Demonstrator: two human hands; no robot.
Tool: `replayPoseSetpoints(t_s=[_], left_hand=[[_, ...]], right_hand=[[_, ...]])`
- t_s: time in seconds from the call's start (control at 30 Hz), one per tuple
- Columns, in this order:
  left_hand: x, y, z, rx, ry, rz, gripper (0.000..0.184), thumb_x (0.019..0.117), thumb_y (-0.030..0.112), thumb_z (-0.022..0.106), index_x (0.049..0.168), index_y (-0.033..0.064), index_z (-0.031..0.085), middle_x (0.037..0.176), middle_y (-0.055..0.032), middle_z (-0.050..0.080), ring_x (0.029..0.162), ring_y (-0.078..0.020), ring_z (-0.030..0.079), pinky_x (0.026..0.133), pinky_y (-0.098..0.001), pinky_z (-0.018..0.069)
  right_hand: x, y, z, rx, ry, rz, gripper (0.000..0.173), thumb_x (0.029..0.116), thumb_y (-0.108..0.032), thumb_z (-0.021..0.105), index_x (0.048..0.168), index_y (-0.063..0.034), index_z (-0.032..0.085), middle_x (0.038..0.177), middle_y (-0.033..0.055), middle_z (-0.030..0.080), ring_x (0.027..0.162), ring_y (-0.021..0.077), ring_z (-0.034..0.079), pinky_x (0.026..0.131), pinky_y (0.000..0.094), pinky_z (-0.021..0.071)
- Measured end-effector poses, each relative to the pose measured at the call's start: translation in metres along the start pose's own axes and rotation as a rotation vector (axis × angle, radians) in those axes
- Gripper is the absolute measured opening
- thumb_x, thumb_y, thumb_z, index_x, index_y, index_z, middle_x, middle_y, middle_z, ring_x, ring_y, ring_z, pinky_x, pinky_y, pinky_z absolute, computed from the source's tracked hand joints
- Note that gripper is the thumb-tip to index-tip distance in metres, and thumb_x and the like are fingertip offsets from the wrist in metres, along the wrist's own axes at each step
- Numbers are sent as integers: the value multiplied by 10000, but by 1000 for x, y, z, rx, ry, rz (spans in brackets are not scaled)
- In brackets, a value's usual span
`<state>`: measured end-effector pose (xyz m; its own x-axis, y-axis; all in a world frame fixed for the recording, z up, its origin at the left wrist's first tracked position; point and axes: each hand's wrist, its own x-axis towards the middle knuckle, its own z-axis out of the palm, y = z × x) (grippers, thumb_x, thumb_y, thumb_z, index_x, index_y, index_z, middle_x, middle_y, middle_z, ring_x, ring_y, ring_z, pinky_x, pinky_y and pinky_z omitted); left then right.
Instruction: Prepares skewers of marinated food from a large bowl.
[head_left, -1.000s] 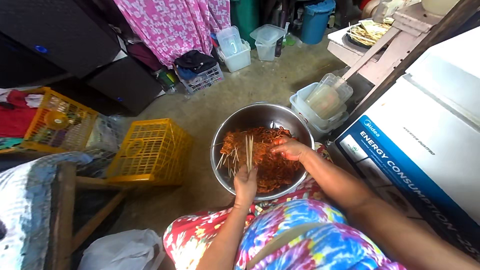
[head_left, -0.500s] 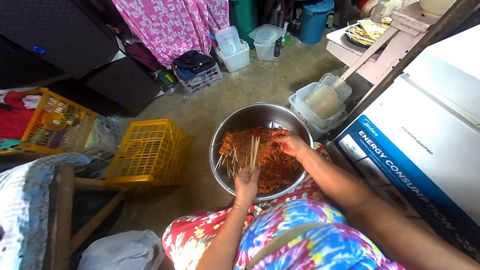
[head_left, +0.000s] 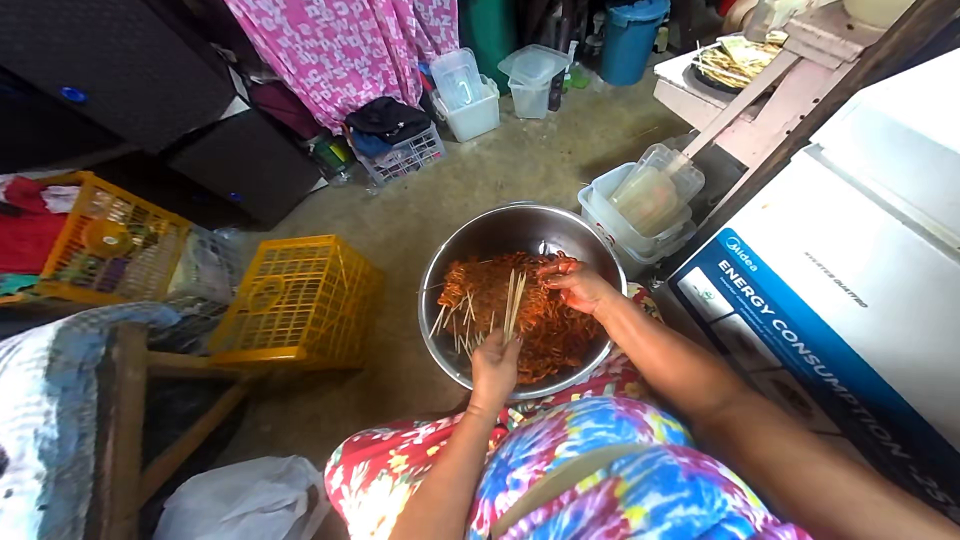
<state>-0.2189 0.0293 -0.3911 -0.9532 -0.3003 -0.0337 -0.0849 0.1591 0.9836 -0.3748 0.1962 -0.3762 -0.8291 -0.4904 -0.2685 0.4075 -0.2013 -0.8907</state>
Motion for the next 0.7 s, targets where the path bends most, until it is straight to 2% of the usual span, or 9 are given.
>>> replayPoseSetpoints(t_s=[0.07,0.2,0.43,0.57,0.7], left_hand=[[0,0,0,3,7,4,104,975,64,558,963,32,656,616,73,527,469,-10,437,459,-193,388],[0,1,1,33,18,12,100,974,65,564,954,33,657,616,73,526,470,-8,434,462,-189,381],[-1,1,2,58,41,22,102,980,68,565,927,45,650,609,78,513,480,-4,436,475,-190,385],[-1,3,1,90,37,7,106,971,77,558,931,33,646,619,68,512,488,-14,449,485,-207,407],[0,3,3,85,41,-5,104,972,72,559,921,36,642,615,68,505,491,-14,443,491,-206,400]], right_hand=[[1,3,0,-27,16,-16,153,935,85,593,1040,-1,664,962,60,685,818,132,639,745,309,549],[2,8,2,-80,41,-24,144,964,32,619,1094,32,683,1012,81,697,855,129,640,777,311,545],[-4,7,17,76,83,81,128,1009,7,554,1108,32,632,972,89,669,830,158,646,782,339,561],[-1,12,16,-14,81,72,148,990,1,602,1122,38,656,1020,96,684,864,152,647,794,333,557],[-2,12,18,-32,85,72,136,983,4,616,1107,28,668,995,85,685,829,135,641,760,310,554]])
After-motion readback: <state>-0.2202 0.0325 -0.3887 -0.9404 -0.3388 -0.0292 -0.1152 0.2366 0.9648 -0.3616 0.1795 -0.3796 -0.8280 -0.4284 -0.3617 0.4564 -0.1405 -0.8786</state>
